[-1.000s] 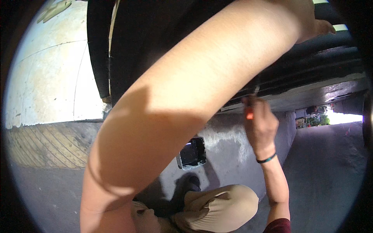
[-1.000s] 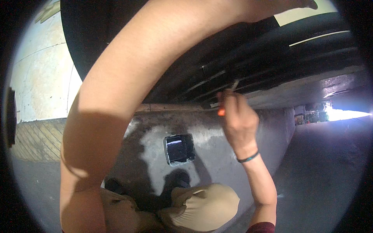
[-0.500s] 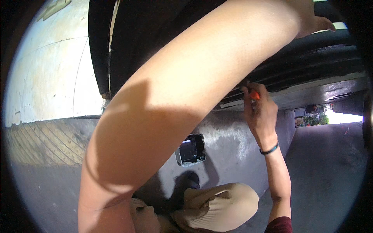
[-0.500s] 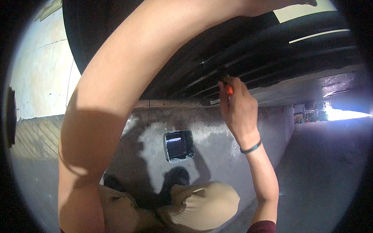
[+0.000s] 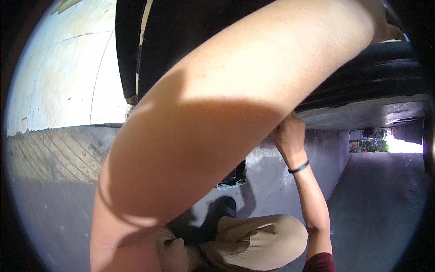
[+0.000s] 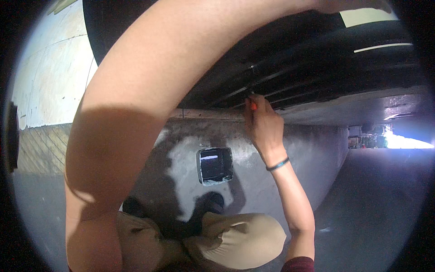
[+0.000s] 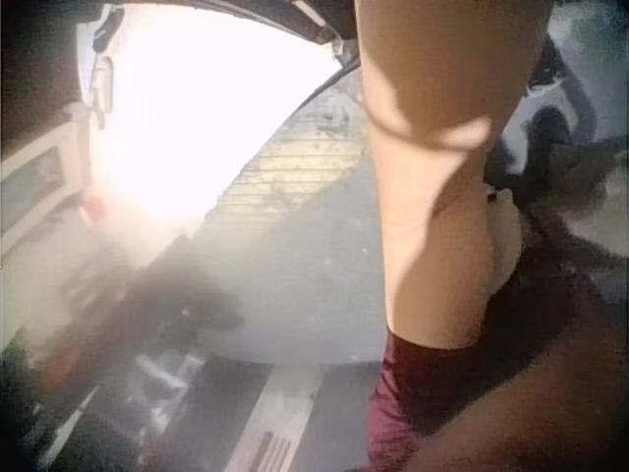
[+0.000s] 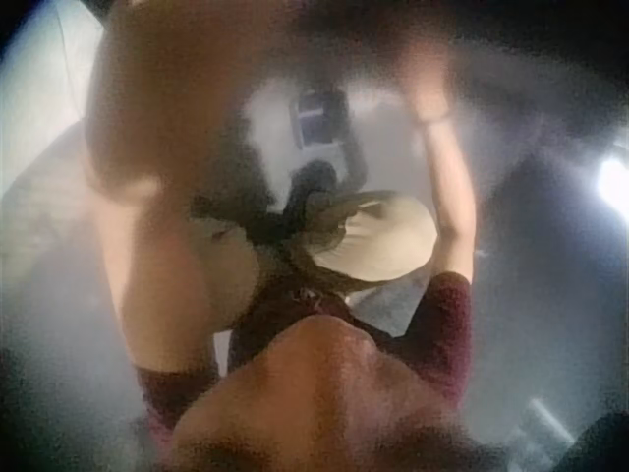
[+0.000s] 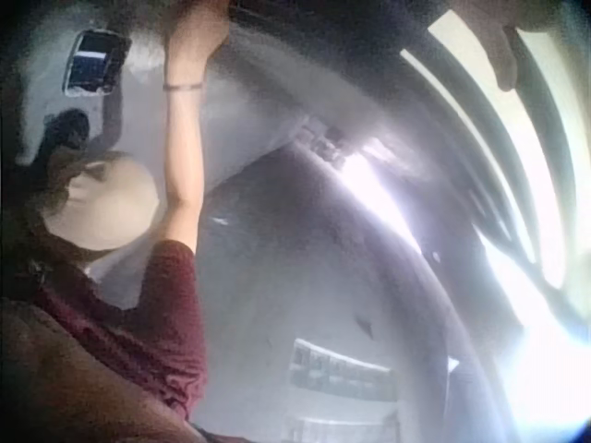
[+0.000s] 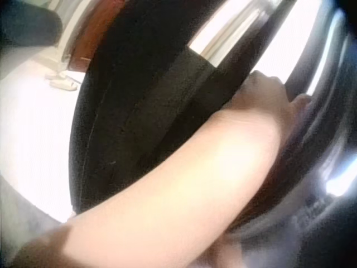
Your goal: The person paints a black metal gate using a brush and a small container of black paint.
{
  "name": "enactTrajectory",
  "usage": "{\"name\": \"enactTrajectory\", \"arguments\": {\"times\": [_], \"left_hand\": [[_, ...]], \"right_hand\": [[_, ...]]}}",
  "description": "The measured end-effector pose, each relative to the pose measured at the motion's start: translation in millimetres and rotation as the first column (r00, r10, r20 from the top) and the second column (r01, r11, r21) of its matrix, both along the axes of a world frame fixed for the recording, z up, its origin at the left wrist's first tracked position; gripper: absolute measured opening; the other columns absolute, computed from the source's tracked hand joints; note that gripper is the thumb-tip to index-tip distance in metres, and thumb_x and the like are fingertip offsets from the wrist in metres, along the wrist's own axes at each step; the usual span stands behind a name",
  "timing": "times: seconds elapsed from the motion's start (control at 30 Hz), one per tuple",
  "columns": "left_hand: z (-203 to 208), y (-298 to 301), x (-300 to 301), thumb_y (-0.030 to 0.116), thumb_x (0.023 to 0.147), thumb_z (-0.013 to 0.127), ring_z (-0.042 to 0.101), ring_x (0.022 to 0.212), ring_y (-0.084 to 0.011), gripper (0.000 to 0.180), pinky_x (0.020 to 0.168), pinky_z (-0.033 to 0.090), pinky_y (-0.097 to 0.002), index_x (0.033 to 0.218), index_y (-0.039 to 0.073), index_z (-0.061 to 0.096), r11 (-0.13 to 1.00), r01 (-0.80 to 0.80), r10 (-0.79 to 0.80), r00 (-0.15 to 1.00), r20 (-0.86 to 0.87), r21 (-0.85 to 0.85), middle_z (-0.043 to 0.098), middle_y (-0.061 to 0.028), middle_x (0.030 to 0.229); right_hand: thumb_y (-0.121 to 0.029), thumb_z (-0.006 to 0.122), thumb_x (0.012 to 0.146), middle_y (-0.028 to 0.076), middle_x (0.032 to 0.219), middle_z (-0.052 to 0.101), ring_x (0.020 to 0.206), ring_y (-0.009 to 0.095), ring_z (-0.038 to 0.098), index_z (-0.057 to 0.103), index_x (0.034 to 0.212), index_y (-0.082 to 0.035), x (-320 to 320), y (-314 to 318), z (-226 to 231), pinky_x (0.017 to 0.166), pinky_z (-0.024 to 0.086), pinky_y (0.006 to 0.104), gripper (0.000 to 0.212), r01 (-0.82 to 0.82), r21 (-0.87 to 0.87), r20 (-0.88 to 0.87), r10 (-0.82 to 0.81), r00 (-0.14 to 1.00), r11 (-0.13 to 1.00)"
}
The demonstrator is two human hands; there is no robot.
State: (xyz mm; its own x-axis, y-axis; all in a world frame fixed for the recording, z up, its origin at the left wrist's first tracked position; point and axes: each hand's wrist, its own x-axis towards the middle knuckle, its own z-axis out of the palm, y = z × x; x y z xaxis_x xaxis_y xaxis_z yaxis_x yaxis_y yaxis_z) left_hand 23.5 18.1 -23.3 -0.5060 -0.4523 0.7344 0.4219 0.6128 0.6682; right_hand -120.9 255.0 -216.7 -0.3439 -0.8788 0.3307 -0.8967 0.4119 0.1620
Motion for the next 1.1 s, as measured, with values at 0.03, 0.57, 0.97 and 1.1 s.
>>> {"name": "enactTrajectory", "arguments": {"times": [0.03, 0.57, 0.97, 1.1], "left_hand": [[-3, 1, 0, 0.056, 0.111, 0.059, 0.081, 0.106, -0.0284, 0.066, 0.095, 0.067, -0.0413, 0.123, -0.007, 0.075, 1.000, -0.001, 0.001, 1.000, -0.005, 0.009, 0.079, -0.0222, 0.118], [-9, 2, -17, 0.060, 0.112, 0.054, 0.079, 0.111, -0.0316, 0.073, 0.097, 0.066, -0.0430, 0.121, -0.009, 0.075, 0.994, -0.091, 0.082, 0.988, -0.131, -0.060, 0.078, -0.0243, 0.119], [16, 2, -6, 0.065, 0.111, 0.052, 0.081, 0.102, -0.0319, 0.077, 0.091, 0.068, -0.0431, 0.103, -0.008, 0.078, 0.995, -0.085, 0.091, 0.990, 0.105, -0.051, 0.078, -0.0262, 0.111], [24, -6, -12, 0.065, 0.113, 0.049, 0.081, 0.090, -0.0319, 0.080, 0.084, 0.068, -0.0436, 0.092, -0.006, 0.078, 0.995, -0.020, 0.039, 0.979, 0.202, -0.096, 0.078, -0.0248, 0.095]], "right_hand": [[-0.022, 0.070, 0.106, 0.024, 0.104, 0.077, 0.086, 0.045, 0.076, 0.065, 0.119, -0.006, 5, 5, 1, 0.072, 0.061, 0.0525, 0.021, 0.010, 0.027, 0.009, -0.011, 1.000, 1.000], [-0.010, 0.076, 0.096, 0.019, 0.105, 0.076, 0.086, 0.041, 0.076, 0.067, 0.123, -0.005, 19, 17, 5, 0.072, 0.063, 0.0473, 0.030, -0.196, -0.090, -0.026, 0.194, 0.981, 0.977], [-0.001, 0.080, 0.097, 0.017, 0.100, 0.079, 0.082, 0.027, 0.079, 0.074, 0.120, -0.002, 18, 23, 117, 0.070, 0.062, 0.0361, 0.023, -0.168, -0.339, -0.456, -0.005, 0.890, 0.926], [0.001, 0.081, 0.092, 0.018, 0.099, 0.071, 0.081, 0.036, 0.073, 0.070, 0.117, 0.001, 42, 13, 75, 0.066, 0.060, 0.0436, 0.027, -0.132, 0.021, -0.377, 0.130, 0.917, 0.991]]}}
